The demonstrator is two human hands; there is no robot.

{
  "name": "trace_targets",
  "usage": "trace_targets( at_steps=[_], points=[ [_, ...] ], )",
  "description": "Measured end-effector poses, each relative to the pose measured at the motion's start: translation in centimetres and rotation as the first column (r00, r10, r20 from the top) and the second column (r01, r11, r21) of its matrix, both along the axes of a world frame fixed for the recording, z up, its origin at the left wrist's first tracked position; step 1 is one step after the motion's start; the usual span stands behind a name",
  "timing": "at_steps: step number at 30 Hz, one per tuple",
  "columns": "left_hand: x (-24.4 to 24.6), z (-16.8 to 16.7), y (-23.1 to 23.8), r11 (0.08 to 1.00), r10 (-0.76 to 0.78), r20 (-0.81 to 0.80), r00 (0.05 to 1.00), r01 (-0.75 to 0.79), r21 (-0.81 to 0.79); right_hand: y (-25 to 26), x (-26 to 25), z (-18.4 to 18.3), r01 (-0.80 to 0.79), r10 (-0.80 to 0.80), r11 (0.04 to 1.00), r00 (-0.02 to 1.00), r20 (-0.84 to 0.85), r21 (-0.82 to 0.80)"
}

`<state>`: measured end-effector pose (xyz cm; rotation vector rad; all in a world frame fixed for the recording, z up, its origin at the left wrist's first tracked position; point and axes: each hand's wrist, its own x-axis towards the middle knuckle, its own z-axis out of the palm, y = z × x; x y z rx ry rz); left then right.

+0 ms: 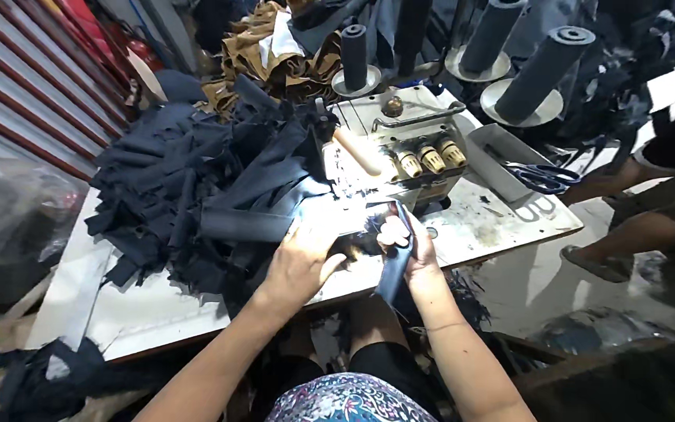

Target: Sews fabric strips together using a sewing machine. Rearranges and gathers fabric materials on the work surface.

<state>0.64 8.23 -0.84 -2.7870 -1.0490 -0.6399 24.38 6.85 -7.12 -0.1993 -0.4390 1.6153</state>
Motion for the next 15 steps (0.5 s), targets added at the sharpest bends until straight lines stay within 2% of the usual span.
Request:
trace_targets(
  at_steps=[2,5,11,13,15],
  points=[
    [0.9,0.2,-0.3,0.998,0.062,0.001,0.998,-0.062,-0.010,0.3,-0.6,0.2,0.020,-0.021,1.000,0.999,-0.050,-0.021],
    [1.3,0.3,-0.1,0.997,0.060,0.023,0.998,-0.059,-0.040,0.3,-0.9,0.6,0.055,-0.060,0.997,0.994,-0.091,-0.052],
    [0.7,0.6,3.2,0.998,-0.050,0.015,0.999,0.051,-0.043,0.5,-0.8,0.7,0.088,-0.090,0.993,0.996,-0.017,-0.083],
    [0.4,1.0,4.3,0.992,-0.125,-0.043,0.991,0.125,0.001,0.3,-0.8,0.1,0.089,-0.087,0.994,0.996,0.034,-0.061],
    [0.5,2.3,4.4,0.992,-0.126,-0.102,0.987,0.124,-0.027,-0.4,-1.4,-0.2,0.100,-0.091,0.992,0.990,0.108,-0.080]
  ],
)
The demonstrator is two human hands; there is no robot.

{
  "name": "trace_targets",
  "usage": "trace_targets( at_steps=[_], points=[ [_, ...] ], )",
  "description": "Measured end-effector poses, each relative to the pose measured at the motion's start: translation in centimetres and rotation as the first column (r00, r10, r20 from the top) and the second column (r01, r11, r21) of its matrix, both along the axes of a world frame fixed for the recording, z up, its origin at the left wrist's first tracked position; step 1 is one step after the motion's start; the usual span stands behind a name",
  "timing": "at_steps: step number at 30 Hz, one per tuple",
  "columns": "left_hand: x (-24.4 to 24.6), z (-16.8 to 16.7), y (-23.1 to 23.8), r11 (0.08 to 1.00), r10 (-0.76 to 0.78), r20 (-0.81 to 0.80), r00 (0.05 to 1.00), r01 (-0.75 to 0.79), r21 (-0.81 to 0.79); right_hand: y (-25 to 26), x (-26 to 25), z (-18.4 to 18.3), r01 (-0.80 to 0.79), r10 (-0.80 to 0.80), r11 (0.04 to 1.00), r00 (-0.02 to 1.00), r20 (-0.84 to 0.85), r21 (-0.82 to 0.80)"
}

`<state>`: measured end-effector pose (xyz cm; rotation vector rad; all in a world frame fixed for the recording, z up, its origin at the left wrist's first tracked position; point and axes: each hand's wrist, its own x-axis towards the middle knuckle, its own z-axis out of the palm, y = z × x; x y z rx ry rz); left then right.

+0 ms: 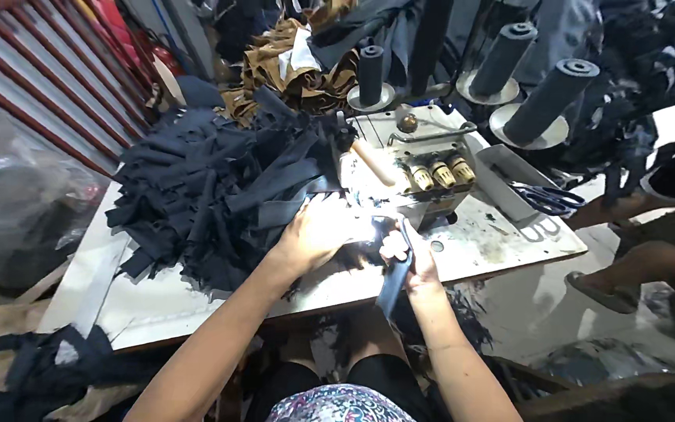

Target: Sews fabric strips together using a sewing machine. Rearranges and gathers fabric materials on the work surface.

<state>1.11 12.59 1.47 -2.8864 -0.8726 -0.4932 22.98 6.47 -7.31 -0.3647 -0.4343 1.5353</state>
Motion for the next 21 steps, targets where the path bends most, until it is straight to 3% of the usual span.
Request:
trace_targets(
  at_steps=[3,4,7,9,12,16,21],
  points=[
    [0.8,4.6,-0.4,0.962,0.224,0.036,0.974,-0.215,-0.169,-1.1,-0.9,-0.6,-0.017,0.018,1.000,0.992,0.123,-0.006],
    [0.9,6.0,0.3,0.950,0.280,0.047,0.959,-0.269,-0.156,-1.2,-1.1,-1.2,-0.015,0.013,1.000,0.989,0.146,0.011],
    [0.8,8.8,3.5,0.865,0.439,-0.115,0.891,-0.454,-0.215,-1.4,-1.6,-2.0,0.010,-0.013,1.000,0.985,0.169,0.021],
    [-0.1,8.4,6.4,0.738,0.506,-0.244,0.827,-0.562,-0.374,-1.3,-1.8,-1.9,0.020,-0.022,1.000,0.987,0.161,0.010],
    [-3.1,5.9,9.8,0.643,0.545,-0.240,0.803,-0.585,-0.495,-1.2,-1.6,-2.4,-0.002,-0.003,0.999,0.991,0.132,0.040],
    [-7.1,2.7,11.9,0.543,0.617,-0.370,0.695,-0.716,-0.439,-1.2,-1.5,-2.7,-0.032,0.019,0.997,0.984,0.178,0.069],
    [-8.1,2.4,12.3,0.405,0.737,-0.367,0.568,-0.806,-0.432,-1.2,-1.4,-3.0,-0.065,0.036,0.991,0.970,0.240,0.114]
  ],
)
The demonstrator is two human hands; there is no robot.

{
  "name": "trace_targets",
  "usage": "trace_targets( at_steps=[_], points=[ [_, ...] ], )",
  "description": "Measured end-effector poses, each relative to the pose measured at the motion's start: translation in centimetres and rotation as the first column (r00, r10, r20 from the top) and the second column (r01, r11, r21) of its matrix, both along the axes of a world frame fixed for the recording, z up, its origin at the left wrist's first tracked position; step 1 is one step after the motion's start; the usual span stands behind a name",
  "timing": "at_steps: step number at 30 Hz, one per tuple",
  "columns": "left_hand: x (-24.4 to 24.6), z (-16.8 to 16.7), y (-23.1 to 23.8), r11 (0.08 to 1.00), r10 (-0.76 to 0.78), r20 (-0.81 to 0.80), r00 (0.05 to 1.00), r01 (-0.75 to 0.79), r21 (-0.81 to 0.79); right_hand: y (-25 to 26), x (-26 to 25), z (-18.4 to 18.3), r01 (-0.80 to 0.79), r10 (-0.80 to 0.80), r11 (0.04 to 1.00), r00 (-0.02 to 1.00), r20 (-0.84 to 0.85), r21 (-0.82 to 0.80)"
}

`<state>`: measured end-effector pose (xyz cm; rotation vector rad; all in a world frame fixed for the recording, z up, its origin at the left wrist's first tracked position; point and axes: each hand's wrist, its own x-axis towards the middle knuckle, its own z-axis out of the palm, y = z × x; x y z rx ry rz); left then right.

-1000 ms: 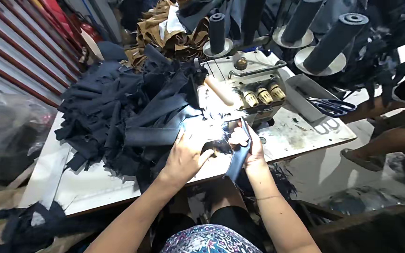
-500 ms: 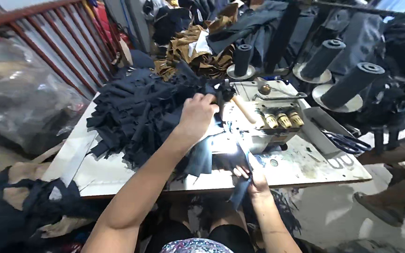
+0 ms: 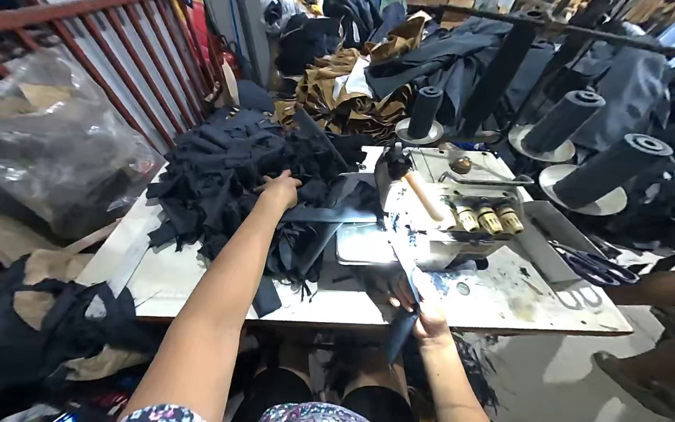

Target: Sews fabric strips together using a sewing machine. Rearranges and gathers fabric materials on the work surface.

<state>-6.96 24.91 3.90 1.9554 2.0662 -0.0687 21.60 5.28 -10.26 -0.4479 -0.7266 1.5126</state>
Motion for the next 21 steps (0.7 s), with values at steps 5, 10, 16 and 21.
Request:
trace_targets(
  at_steps=[5,10,16,21],
  points=[
    [0.0,0.8,-2.6,0.981,-0.124,-0.023,0.992,0.126,0.144,-0.2,0.0,0.0,0.023,-0.026,0.999,0.997,0.071,0.042],
    [3.5,4.1,-12.7,0.720,-0.530,0.062,0.846,0.410,0.561,-1.0,-1.5,3.2,-0.018,-0.008,0.994,0.972,0.235,0.109],
    [5.7,2.6,-20.8,0.584,-0.801,0.343,0.491,0.513,0.630,-3.7,-1.8,6.9,-0.366,0.235,0.838,0.911,0.338,0.404],
    [-0.3,5.9,-16.9,0.580,-0.625,0.185,0.758,0.292,0.760,-4.1,2.3,8.6,-0.393,0.362,0.771,0.918,0.163,0.502]
  ],
)
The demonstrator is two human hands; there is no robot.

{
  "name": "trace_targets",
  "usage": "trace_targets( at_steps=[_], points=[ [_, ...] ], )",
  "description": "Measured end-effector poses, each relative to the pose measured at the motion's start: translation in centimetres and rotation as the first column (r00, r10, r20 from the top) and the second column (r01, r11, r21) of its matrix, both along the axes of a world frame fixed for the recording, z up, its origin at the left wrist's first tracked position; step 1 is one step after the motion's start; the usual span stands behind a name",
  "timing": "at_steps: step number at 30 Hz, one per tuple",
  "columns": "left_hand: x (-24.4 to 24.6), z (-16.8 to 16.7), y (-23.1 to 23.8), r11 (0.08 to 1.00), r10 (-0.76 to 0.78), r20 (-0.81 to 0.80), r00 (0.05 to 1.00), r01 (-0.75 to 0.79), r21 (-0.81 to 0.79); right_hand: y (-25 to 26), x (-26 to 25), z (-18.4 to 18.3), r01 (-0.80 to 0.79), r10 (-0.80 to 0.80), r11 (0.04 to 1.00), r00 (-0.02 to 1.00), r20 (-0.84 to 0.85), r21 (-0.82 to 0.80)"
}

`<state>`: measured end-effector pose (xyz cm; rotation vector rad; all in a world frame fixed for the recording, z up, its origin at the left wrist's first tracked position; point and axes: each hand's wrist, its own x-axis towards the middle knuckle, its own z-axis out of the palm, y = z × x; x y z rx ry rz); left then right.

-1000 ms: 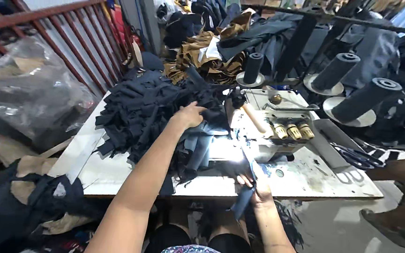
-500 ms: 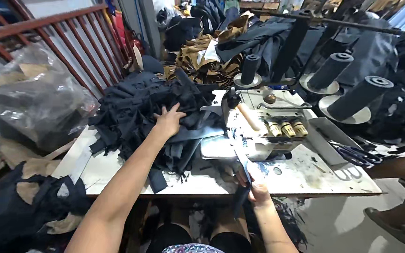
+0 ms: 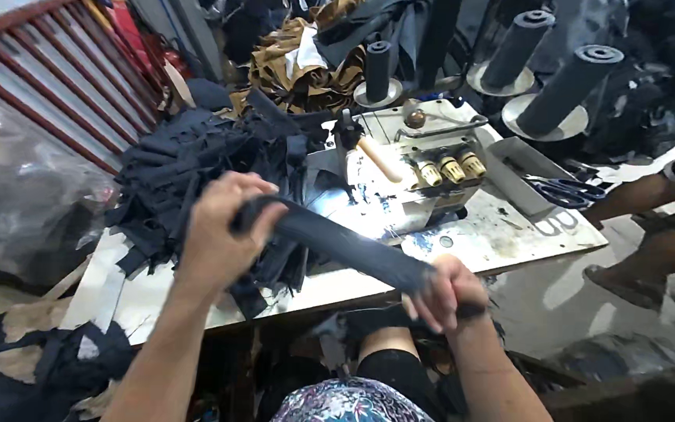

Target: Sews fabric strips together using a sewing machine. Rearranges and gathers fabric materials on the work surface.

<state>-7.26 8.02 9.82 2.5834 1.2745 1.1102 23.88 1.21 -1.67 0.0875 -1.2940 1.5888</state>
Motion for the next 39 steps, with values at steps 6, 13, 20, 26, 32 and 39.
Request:
trace_targets(
  at_steps=[6,13,20,26,32,39],
  points=[
    [4.5,-6.2,2.0,0.986,-0.054,-0.267,0.962,0.093,0.136,4.7,-0.5,-4.2,0.319,-0.307,0.801,0.945,0.111,-0.506],
    [6.9,-11.1,1.1,0.967,-0.233,-0.330,0.915,0.253,0.017,5.2,0.9,-6.3,0.039,-0.220,0.828,0.940,-0.261,-0.559],
    [8.7,-11.1,-0.2,0.998,-0.054,-0.335,0.941,0.065,0.023,6.3,-0.8,-5.0,0.278,-0.417,0.725,0.905,-0.080,-0.631],
    [8.4,-9.6,2.8,0.983,-0.182,-0.367,0.912,0.177,-0.047,6.0,-1.4,-3.8,0.373,-0.497,0.641,0.868,0.008,-0.671],
    [9.0,-7.6,0.2,0.973,-0.114,-0.134,0.984,0.084,-0.216,2.6,-3.4,-2.6,0.584,-0.461,0.726,0.806,0.373,-0.364],
    [4.3,-1.5,-2.7,0.991,-0.113,0.122,0.986,0.121,-0.060,-0.3,-1.7,0.2,-0.035,0.035,0.999,0.999,0.000,-0.032]
  ],
)
